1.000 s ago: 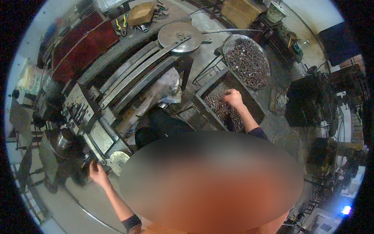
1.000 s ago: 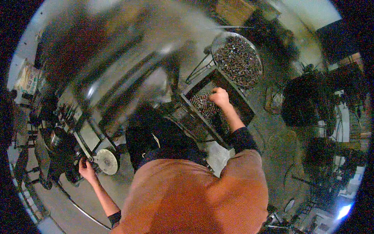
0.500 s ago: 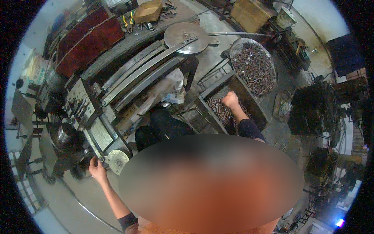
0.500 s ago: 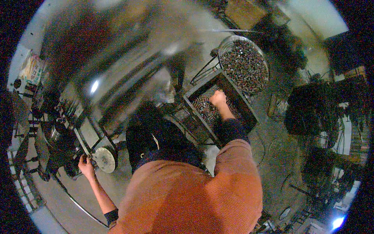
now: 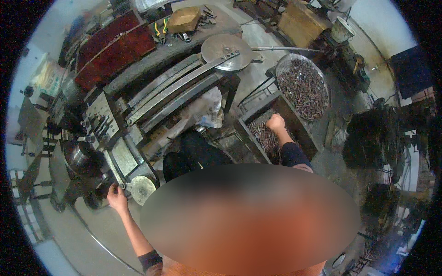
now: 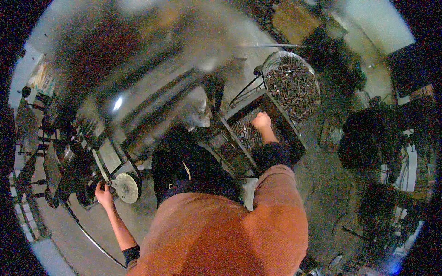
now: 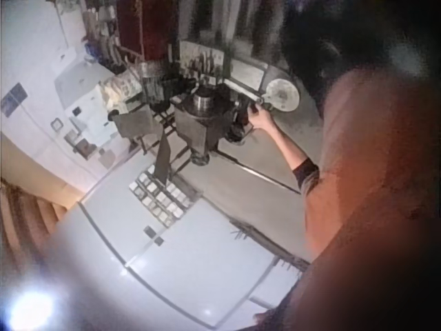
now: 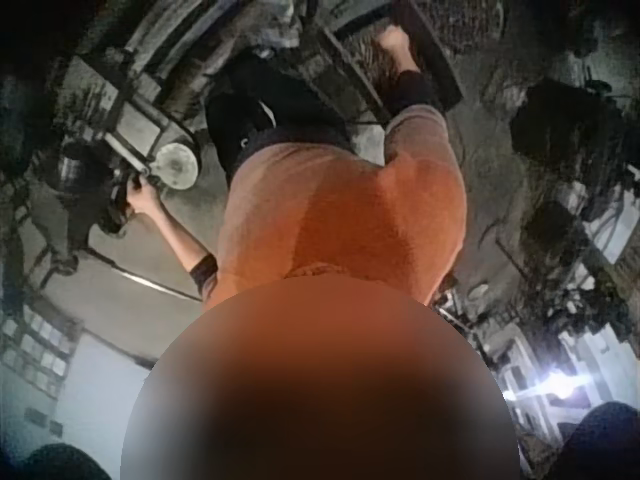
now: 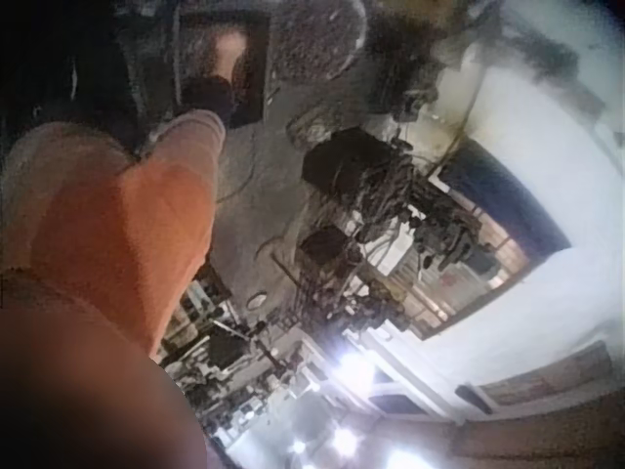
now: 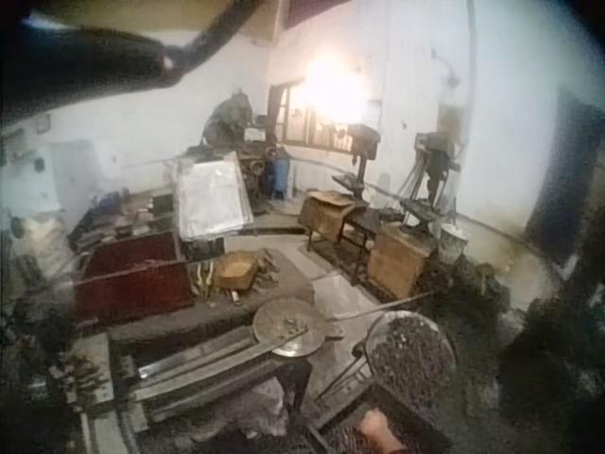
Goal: The person operates a metal lathe, repeatedly loading small metal rods into the chuck, adjusting the machine controls, and removing the processed pieces. The person places the finished pieces into a nearby bin and continues the cycle with new rods.
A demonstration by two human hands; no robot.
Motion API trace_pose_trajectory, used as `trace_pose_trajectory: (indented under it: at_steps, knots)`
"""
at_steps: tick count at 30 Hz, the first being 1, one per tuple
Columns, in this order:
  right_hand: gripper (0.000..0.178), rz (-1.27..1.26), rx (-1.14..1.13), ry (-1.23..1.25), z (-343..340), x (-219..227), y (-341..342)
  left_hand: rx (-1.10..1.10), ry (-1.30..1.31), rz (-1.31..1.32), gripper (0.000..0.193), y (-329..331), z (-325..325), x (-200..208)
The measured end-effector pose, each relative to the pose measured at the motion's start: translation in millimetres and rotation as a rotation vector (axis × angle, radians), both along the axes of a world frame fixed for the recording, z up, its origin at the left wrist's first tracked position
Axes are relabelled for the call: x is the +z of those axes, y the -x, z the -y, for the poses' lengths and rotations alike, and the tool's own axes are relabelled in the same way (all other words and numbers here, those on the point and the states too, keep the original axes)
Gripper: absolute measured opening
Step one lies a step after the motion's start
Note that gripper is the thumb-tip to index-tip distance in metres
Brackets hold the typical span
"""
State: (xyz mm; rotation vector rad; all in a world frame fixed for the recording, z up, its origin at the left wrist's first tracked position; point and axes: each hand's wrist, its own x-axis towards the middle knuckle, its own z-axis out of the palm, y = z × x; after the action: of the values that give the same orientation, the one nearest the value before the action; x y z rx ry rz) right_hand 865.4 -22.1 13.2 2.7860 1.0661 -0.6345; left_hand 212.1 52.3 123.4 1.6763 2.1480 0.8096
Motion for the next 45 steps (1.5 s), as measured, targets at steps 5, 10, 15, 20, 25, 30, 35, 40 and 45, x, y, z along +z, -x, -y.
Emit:
trace_pose_trajectory:
  at_steps: [5, 10, 15, 20, 25, 30, 35, 40, 45]
  knots:
    - [0.040, 0.018, 0.084, -0.070, 11.4, -6.4, -0.1, 0.025, 0.010, -0.096, 0.026, -7.4, 2.5, 8.3]
    - [0.036, 0.079, 0.006, -0.096, 14.8, -23.4, -0.9, -0.025, 0.022, -0.099, 0.025, -6.9, 0.7, 9.1]
    - [0.039, 0.056, 0.004, -0.036, 7.0, -29.8, -4.0, -0.049, -0.015, -0.046, 0.024, 1.0, 1.2, -1.3]
    - [0.032, -0.082, -0.100, -0.258, 15.8, 9.3, 7.0, -0.131, -0.013, 0.092, 0.022, 1.6, 4.7, 6.2]
    - [0.039, -0.339, 0.162, -1.037, 21.6, 84.0, 57.4, -0.350, -0.082, -0.044, 0.021, -23.7, 18.0, 73.0]
    - [0.045, -0.717, 0.670, -1.344, -14.3, 168.9, 167.6, -0.520, -0.135, 0.139, 0.020, -93.1, 17.2, 141.0]
    - [0.064, -0.922, 1.021, -1.349, -44.2, 218.0, 259.8, -0.788, -0.125, 0.406, 0.018, -150.2, 20.5, 155.8]
    - [0.063, -1.061, 1.166, -1.237, -53.4, 234.1, 296.3, -0.775, 0.168, 1.004, 0.029, -164.1, 24.3, 141.8]
    - [0.056, -1.127, 1.199, -1.148, -61.7, 228.7, 313.8, -0.681, 0.351, 1.590, 0.035, -163.2, 29.4, 114.5]
